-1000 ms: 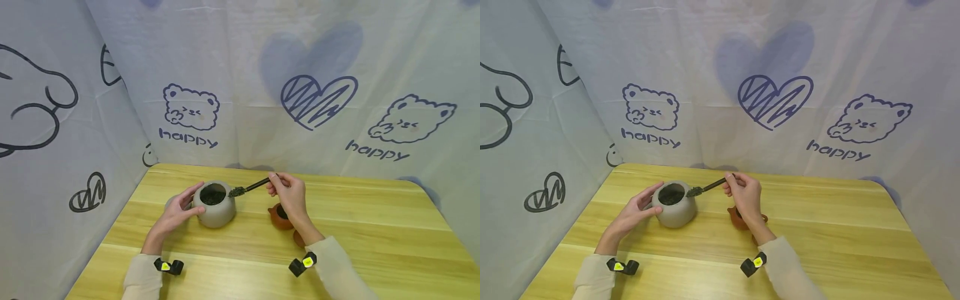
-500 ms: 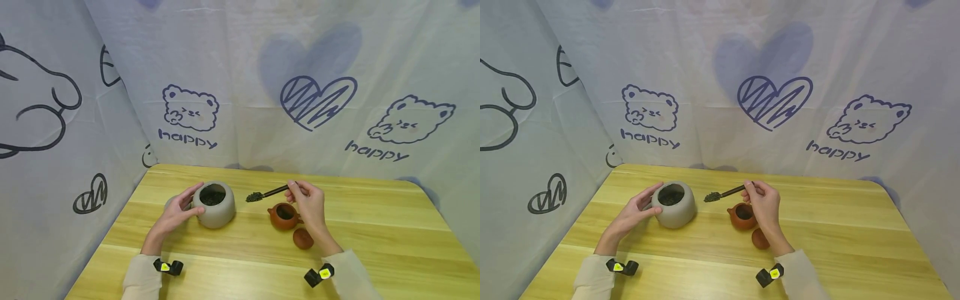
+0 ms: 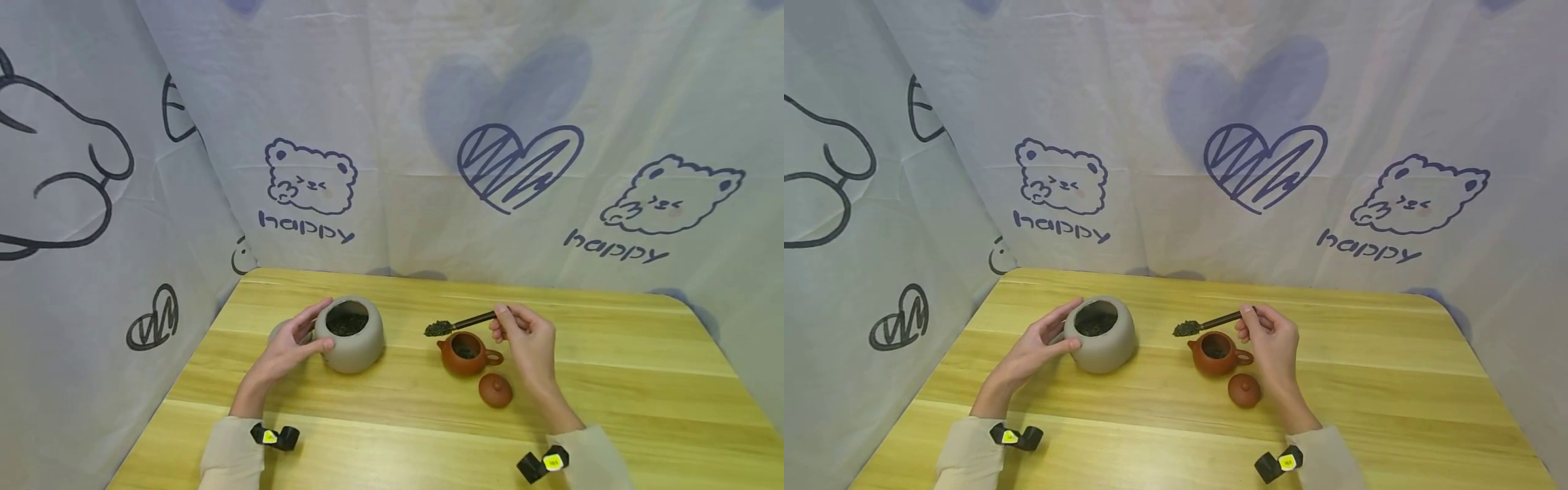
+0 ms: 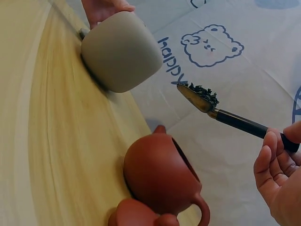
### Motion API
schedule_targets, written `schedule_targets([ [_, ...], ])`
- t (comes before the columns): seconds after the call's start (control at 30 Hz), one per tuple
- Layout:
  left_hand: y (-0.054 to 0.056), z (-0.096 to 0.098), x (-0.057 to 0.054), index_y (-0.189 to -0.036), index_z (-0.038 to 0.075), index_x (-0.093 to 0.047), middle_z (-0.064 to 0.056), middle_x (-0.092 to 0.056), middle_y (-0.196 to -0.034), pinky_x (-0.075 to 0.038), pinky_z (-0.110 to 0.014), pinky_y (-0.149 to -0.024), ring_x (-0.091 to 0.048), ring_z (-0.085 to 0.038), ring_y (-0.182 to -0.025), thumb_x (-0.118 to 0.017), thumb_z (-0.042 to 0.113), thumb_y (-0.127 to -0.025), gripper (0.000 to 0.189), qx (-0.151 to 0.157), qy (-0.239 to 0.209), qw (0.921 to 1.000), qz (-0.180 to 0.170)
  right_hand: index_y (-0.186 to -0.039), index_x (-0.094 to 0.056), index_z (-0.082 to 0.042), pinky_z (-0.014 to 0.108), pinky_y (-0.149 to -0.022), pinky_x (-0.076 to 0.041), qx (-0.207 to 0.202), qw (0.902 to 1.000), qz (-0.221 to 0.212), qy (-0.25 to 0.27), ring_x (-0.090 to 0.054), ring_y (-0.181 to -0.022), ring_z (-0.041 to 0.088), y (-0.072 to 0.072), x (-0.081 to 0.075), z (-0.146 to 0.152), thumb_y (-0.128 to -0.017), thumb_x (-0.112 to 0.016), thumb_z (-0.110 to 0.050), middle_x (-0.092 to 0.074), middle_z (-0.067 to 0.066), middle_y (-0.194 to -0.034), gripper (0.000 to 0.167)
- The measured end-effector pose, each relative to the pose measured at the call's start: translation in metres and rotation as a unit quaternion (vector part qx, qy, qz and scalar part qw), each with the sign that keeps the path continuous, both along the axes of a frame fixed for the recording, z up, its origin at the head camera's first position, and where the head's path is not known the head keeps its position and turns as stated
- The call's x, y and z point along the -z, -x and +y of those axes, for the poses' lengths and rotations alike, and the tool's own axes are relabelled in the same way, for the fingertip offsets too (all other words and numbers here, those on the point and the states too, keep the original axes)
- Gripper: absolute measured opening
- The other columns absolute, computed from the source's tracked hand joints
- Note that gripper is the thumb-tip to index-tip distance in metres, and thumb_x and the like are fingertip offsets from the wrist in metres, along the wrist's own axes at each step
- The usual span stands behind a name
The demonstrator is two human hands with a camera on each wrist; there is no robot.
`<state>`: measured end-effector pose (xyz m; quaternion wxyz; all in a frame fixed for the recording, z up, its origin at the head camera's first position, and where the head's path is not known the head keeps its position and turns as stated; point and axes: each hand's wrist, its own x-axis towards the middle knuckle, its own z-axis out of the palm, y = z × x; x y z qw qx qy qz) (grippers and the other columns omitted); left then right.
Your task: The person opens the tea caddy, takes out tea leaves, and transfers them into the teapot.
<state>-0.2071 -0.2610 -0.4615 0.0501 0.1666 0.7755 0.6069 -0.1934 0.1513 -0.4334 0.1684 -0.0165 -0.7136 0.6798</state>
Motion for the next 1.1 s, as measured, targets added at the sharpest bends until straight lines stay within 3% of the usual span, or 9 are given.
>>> schedule_targets([
  [0.77,0.0,0.0,0.002,-0.158,0.017,-0.042,-0.007,-0.038,-0.163,-0.025,-0.042,-0.124,-0.032,-0.029,-0.151,-0.078,0.013,-0.093,0.075,-0.01,0.016,0.9998,-0.002,-0.1,-0.07,0.014,0.022,-0.059,-0.059,0.049,0.9985,-0.023,0.013,-0.066,-0.062,0.015,-0.008,0.023,0.037,-0.101,-0.067,-0.013,-0.071,0.009,-0.073,0.027],
  [1.1,0.0,-0.001,0.002,-0.158,0.019,-0.043,-0.006,-0.039,-0.162,-0.025,-0.044,-0.124,-0.032,-0.029,-0.151,-0.078,0.014,-0.093,0.074,-0.014,0.018,0.9997,-0.004,-0.1,-0.07,0.015,0.022,-0.057,-0.058,0.04,0.9989,-0.023,0.009,-0.067,-0.061,0.016,-0.007,0.03,0.039,-0.1,-0.068,-0.013,-0.071,0.008,-0.072,0.028],
])
